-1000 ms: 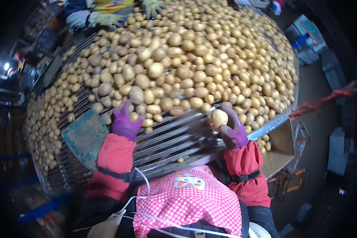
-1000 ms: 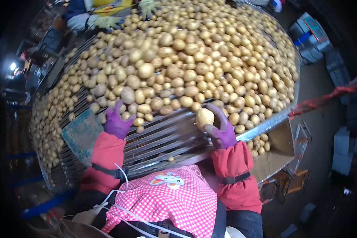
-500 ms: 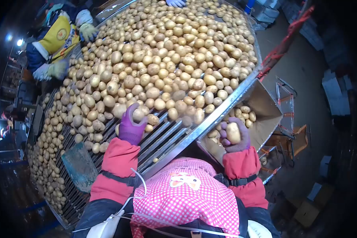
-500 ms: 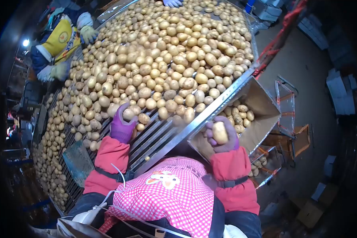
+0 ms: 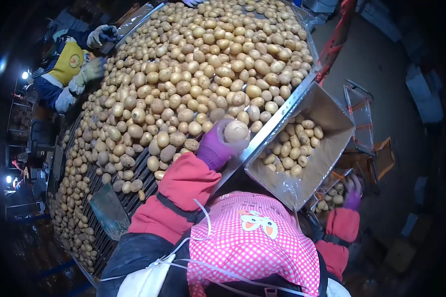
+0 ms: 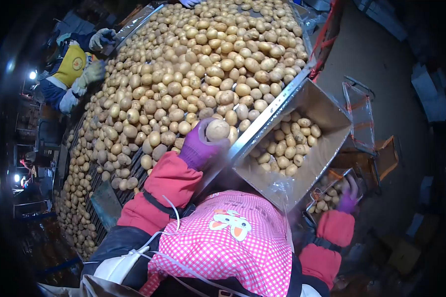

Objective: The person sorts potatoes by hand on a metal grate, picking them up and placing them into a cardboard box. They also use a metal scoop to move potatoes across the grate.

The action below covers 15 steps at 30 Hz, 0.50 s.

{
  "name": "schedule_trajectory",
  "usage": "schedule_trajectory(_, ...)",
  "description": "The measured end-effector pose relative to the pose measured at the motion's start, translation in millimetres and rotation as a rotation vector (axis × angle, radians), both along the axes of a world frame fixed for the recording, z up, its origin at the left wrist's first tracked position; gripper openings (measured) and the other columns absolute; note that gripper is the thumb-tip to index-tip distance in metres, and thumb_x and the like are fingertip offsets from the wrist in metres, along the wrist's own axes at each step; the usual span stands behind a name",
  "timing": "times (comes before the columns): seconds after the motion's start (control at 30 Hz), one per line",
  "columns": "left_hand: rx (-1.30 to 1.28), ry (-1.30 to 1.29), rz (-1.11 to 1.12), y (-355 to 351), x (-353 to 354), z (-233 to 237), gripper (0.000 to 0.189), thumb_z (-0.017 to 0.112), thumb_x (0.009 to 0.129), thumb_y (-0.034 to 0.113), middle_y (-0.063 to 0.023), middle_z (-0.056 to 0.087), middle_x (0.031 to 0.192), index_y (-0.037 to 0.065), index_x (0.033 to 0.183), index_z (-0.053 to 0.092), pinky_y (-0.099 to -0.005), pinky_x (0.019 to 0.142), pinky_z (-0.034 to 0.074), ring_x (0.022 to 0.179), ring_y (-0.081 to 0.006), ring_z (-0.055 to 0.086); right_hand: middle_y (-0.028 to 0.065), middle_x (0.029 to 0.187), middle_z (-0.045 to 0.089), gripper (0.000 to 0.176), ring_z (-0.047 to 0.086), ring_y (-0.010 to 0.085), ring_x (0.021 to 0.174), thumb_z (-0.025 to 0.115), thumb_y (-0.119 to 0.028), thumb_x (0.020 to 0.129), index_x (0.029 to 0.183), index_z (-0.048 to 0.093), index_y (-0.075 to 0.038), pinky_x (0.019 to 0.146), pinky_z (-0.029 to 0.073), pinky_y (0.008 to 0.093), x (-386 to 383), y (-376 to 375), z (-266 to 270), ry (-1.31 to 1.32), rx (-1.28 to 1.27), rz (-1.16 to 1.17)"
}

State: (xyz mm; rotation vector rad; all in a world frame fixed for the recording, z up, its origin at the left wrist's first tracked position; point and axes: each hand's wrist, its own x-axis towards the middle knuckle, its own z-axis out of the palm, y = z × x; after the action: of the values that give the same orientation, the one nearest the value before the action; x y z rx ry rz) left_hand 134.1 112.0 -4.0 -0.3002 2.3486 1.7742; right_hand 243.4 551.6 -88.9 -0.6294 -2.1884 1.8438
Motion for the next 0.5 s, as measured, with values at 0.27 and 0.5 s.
schedule_trajectory(0.27, -0.007, 0.067, -0.257, 16.2, 39.5, 3.6, 0.060, 0.070, 0.076, 0.012, -0.0095, 0.063, 0.096, 0.006, 0.133, 0.050, -0.0266, 0.076, 0.051, 0.085, -0.0129, 0.063, 0.0134, 0.119, 0.057, 0.067, 0.059, 0.0217, 0.099, 0.069, -0.012, 0.078, 0.139, 0.040, -0.007, 0.080, 0.052, 0.0314, -77.8, -247.8, 74.5, -0.005, -0.695, 0.688)
schedule_trajectory(0.5, 0.194, 0.180, 0.202, -117.5, 68.3, -5.0, 0.048, 0.054, 0.095, 0.016, -0.0100, 0.063, 0.103, 0.002, 0.139, 0.042, -0.0245, 0.073, 0.051, 0.081, -0.0124, 0.061, 0.0112, 0.085, 0.064, 0.071, 0.054, 0.0159, 0.057, 0.039, -0.067, 0.092, 0.121, 0.057, -0.005, 0.043, 0.039, 0.0233, -96.0, -236.6, 56.1, -0.194, -1.265, 0.546)
